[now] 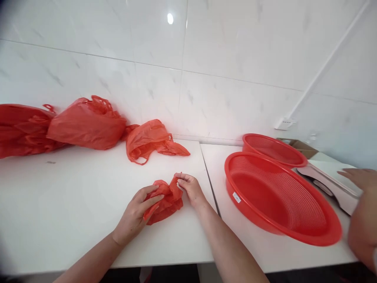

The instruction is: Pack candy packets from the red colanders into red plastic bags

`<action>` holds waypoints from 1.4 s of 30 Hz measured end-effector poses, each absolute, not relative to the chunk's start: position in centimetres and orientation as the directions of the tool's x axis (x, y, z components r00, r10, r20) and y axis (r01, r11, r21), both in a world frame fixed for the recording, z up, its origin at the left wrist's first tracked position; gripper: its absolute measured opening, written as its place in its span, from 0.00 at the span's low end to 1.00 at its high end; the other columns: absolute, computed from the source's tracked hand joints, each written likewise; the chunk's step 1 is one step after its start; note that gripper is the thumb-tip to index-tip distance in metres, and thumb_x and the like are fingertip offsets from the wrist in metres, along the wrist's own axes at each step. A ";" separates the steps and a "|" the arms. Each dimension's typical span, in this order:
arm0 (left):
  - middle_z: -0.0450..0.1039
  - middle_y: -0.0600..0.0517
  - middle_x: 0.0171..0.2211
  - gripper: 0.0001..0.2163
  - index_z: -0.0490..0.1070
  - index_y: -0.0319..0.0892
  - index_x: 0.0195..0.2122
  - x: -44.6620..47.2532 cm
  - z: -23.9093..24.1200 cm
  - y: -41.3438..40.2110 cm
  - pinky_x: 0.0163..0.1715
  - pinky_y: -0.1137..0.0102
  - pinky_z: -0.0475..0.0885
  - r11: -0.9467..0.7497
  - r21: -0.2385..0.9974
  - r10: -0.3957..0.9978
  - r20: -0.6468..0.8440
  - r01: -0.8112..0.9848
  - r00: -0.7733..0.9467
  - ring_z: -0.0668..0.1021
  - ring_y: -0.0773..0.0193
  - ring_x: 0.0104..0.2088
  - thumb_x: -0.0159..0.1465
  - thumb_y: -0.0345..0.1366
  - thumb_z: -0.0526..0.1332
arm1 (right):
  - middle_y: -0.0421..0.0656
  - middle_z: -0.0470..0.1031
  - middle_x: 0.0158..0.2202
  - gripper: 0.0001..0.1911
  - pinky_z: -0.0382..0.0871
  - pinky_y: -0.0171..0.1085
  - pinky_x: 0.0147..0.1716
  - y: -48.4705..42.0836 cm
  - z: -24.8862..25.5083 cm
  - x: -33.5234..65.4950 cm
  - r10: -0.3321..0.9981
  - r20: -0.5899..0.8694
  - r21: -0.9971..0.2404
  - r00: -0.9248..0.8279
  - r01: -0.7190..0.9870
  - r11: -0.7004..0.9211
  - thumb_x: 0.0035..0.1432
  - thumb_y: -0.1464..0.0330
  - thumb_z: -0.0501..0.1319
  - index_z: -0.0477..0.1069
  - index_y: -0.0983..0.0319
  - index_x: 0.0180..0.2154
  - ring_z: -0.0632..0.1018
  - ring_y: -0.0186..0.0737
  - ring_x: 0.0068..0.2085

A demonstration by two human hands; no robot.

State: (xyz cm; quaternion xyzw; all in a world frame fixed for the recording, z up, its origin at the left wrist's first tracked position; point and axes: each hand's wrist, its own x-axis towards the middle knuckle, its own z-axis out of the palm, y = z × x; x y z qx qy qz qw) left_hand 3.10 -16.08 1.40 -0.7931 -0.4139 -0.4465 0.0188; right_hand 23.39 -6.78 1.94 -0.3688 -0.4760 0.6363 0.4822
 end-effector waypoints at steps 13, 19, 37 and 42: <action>0.65 0.46 0.52 0.14 0.67 0.47 0.51 3.0 0.7 -14.7 0.47 0.58 0.74 -0.483 0.560 0.793 0.606 0.674 0.064 0.73 0.56 0.50 0.64 0.32 0.55 | 0.42 0.75 0.45 0.26 0.69 0.44 0.46 -9.1 2.6 22.1 0.802 0.114 -0.990 -0.586 0.002 0.142 0.47 0.63 0.69 0.69 0.57 0.50 0.75 0.44 0.45; 0.69 0.48 0.47 0.13 0.68 0.45 0.47 2.1 0.8 -12.0 0.48 0.58 0.72 -0.432 0.580 0.829 0.557 0.690 0.051 0.74 0.59 0.46 0.62 0.29 0.55 | 0.39 0.75 0.33 0.06 0.68 0.41 0.40 -7.0 1.1 19.4 0.886 0.338 -0.841 -0.318 0.319 0.436 0.53 0.65 0.59 0.72 0.57 0.34 0.74 0.41 0.36; 0.67 0.44 0.54 0.17 0.64 0.42 0.56 -2.7 1.1 -4.6 0.56 0.54 0.64 -0.334 0.679 0.802 0.569 0.654 -0.181 0.68 0.55 0.56 0.68 0.41 0.49 | 0.40 0.76 0.37 0.13 0.69 0.40 0.38 -2.8 1.9 19.4 0.934 0.350 -0.924 -0.075 0.139 0.357 0.55 0.61 0.57 0.67 0.55 0.44 0.76 0.43 0.37; 0.68 0.46 0.54 0.22 0.59 0.46 0.60 -0.6 1.0 -3.9 0.55 0.55 0.65 -0.455 0.584 0.776 0.630 0.673 -0.023 0.70 0.55 0.55 0.64 0.38 0.57 | 0.41 0.76 0.42 0.21 0.70 0.43 0.43 -1.8 1.5 17.8 0.892 0.408 -0.854 -0.194 0.264 0.448 0.52 0.68 0.59 0.66 0.52 0.50 0.77 0.46 0.41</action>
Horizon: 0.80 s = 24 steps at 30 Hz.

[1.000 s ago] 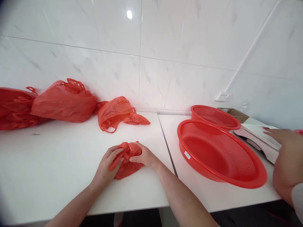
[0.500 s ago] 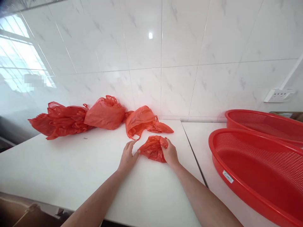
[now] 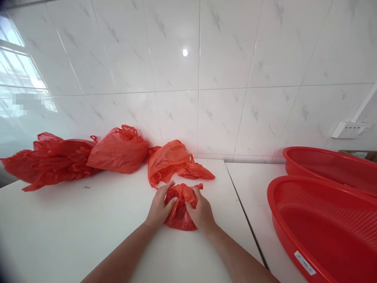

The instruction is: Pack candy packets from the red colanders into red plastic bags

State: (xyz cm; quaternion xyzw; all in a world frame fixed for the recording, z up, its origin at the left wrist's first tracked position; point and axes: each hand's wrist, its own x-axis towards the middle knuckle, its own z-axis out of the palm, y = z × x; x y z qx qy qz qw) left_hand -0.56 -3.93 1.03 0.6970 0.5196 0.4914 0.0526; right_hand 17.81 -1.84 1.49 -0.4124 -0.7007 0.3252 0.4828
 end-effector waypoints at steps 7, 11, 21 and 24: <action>0.75 0.52 0.37 0.07 0.71 0.45 0.38 -1.3 1.1 -2.7 0.40 0.64 0.72 -0.379 0.746 0.826 0.540 0.548 -0.163 0.76 0.61 0.38 0.65 0.34 0.54 | 0.41 0.75 0.47 0.24 0.70 0.42 0.46 0.7 1.7 18.0 0.907 0.377 -0.882 -0.188 0.224 0.414 0.54 0.70 0.56 0.64 0.52 0.54 0.76 0.44 0.46; 0.74 0.53 0.34 0.07 0.69 0.44 0.36 -3.6 1.9 -2.7 0.36 0.68 0.72 -0.286 0.879 0.784 0.443 0.381 -0.435 0.74 0.63 0.35 0.65 0.37 0.53 | 0.43 0.76 0.45 0.13 0.70 0.42 0.44 1.6 2.2 19.4 0.923 0.381 -0.911 -0.058 0.146 0.386 0.55 0.68 0.56 0.71 0.56 0.43 0.76 0.45 0.44; 0.67 0.45 0.51 0.23 0.61 0.45 0.56 -2.8 2.6 -4.1 0.51 0.56 0.67 -0.404 0.593 0.658 0.718 0.697 -0.229 0.69 0.53 0.53 0.59 0.36 0.61 | 0.44 0.73 0.45 0.14 0.68 0.42 0.46 -0.7 3.0 19.2 0.850 0.503 -0.811 -0.157 0.252 0.527 0.51 0.63 0.63 0.68 0.57 0.41 0.73 0.48 0.46; 0.74 0.51 0.37 0.07 0.70 0.45 0.42 -2.6 2.9 -4.4 0.52 0.53 0.64 -0.448 0.431 0.632 0.772 0.783 -0.063 0.74 0.57 0.42 0.62 0.35 0.60 | 0.42 0.73 0.35 0.12 0.68 0.39 0.38 -0.5 3.2 19.7 0.886 0.456 -0.840 -0.084 0.288 0.460 0.56 0.57 0.59 0.67 0.58 0.29 0.73 0.44 0.37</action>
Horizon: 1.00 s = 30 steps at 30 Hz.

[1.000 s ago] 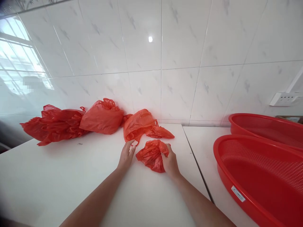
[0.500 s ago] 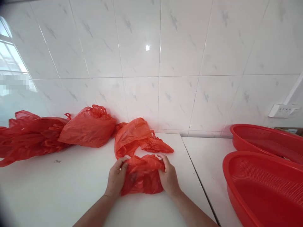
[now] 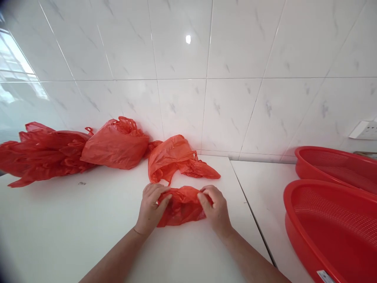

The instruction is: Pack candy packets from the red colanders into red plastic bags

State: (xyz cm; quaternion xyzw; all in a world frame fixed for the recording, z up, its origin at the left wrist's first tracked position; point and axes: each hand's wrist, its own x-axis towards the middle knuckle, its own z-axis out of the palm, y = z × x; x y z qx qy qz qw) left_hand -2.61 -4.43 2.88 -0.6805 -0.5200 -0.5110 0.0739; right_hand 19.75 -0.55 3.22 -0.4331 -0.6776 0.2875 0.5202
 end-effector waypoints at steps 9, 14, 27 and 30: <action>0.73 0.52 0.32 0.08 0.69 0.43 0.32 -3.1 3.5 -4.8 0.40 0.64 0.69 -0.413 0.541 0.602 0.766 0.733 -0.226 0.73 0.62 0.35 0.67 0.36 0.53 | 0.49 0.67 0.53 0.18 0.65 0.48 0.49 0.5 3.8 21.4 0.730 0.645 -0.735 0.225 0.443 0.512 0.59 0.62 0.56 0.64 0.59 0.50 0.69 0.49 0.53; 0.73 0.49 0.33 0.12 0.70 0.43 0.33 -1.8 3.7 -5.8 0.43 0.63 0.69 -0.579 0.489 0.588 0.805 0.652 -0.082 0.74 0.60 0.40 0.68 0.36 0.49 | 0.48 0.68 0.54 0.22 0.57 0.54 0.58 -2.8 3.7 18.5 0.375 0.855 -0.142 -0.358 0.534 0.833 0.57 0.74 0.56 0.63 0.56 0.53 0.67 0.49 0.57; 0.66 0.54 0.24 0.20 0.63 0.42 0.26 -2.8 2.9 -4.9 0.26 0.71 0.65 -0.329 0.905 0.726 0.425 0.270 -0.540 0.70 0.65 0.26 0.68 0.49 0.48 | 0.36 0.58 0.14 0.17 0.47 0.35 0.17 -2.9 2.6 18.5 0.424 0.696 0.083 -0.579 0.652 0.754 0.61 0.77 0.51 0.63 0.61 0.20 0.57 0.31 0.17; 0.71 0.49 0.37 0.13 0.67 0.42 0.38 -3.1 3.3 -4.8 0.37 0.66 0.70 -0.373 0.789 0.624 0.603 0.489 -0.497 0.74 0.60 0.38 0.68 0.45 0.49 | 0.40 0.68 0.20 0.13 0.50 0.34 0.16 -2.8 2.4 18.4 0.545 0.605 0.042 -0.580 0.707 0.706 0.60 0.77 0.52 0.70 0.61 0.27 0.63 0.31 0.18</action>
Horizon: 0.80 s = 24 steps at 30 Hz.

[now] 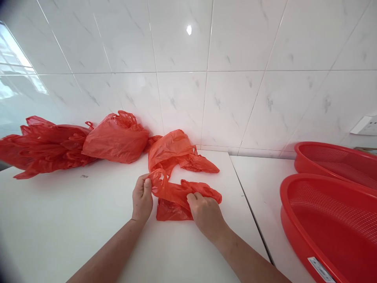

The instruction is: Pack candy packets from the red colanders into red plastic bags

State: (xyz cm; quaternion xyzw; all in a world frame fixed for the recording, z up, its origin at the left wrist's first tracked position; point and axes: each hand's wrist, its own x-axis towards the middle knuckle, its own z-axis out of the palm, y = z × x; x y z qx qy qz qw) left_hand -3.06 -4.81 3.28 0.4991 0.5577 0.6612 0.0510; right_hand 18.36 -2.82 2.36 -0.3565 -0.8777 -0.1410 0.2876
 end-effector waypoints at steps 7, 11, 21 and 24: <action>0.74 0.47 0.40 0.10 0.68 0.42 0.44 0.9 4.4 -7.3 0.41 0.66 0.71 -0.651 -0.052 0.313 0.891 0.758 0.329 0.75 0.62 0.40 0.62 0.26 0.57 | 0.51 0.67 0.58 0.31 0.69 0.36 0.26 -2.8 2.1 18.0 0.766 0.354 -0.188 -0.536 0.762 0.620 0.53 0.65 0.63 0.61 0.56 0.60 0.77 0.40 0.31; 0.71 0.52 0.25 0.08 0.67 0.41 0.31 2.8 3.8 -7.5 0.26 0.71 0.67 -0.708 -0.032 0.499 0.685 0.705 0.532 0.72 0.66 0.25 0.63 0.25 0.52 | 0.49 0.62 0.61 0.30 0.69 0.36 0.26 -2.7 2.1 18.2 0.778 0.286 -0.174 -0.559 0.768 0.616 0.55 0.67 0.59 0.61 0.54 0.60 0.79 0.41 0.35; 0.68 0.53 0.21 0.20 0.66 0.41 0.25 -3.2 4.4 -5.1 0.40 0.62 0.64 -0.228 0.211 0.889 0.444 0.950 0.115 0.70 0.64 0.25 0.69 0.45 0.47 | 0.42 0.71 0.48 0.19 0.71 0.38 0.31 -3.0 4.3 18.5 0.810 0.218 -0.380 -0.544 0.718 0.584 0.53 0.55 0.64 0.74 0.55 0.44 0.76 0.38 0.34; 0.69 0.55 0.22 0.19 0.69 0.42 0.27 -3.4 4.5 -5.2 0.43 0.62 0.62 -0.345 0.290 0.870 0.455 0.892 0.189 0.70 0.64 0.27 0.69 0.46 0.48 | 0.42 0.73 0.44 0.11 0.69 0.36 0.30 -3.3 4.7 18.5 0.758 0.322 -0.382 -0.568 0.654 0.653 0.58 0.59 0.61 0.75 0.59 0.31 0.74 0.35 0.32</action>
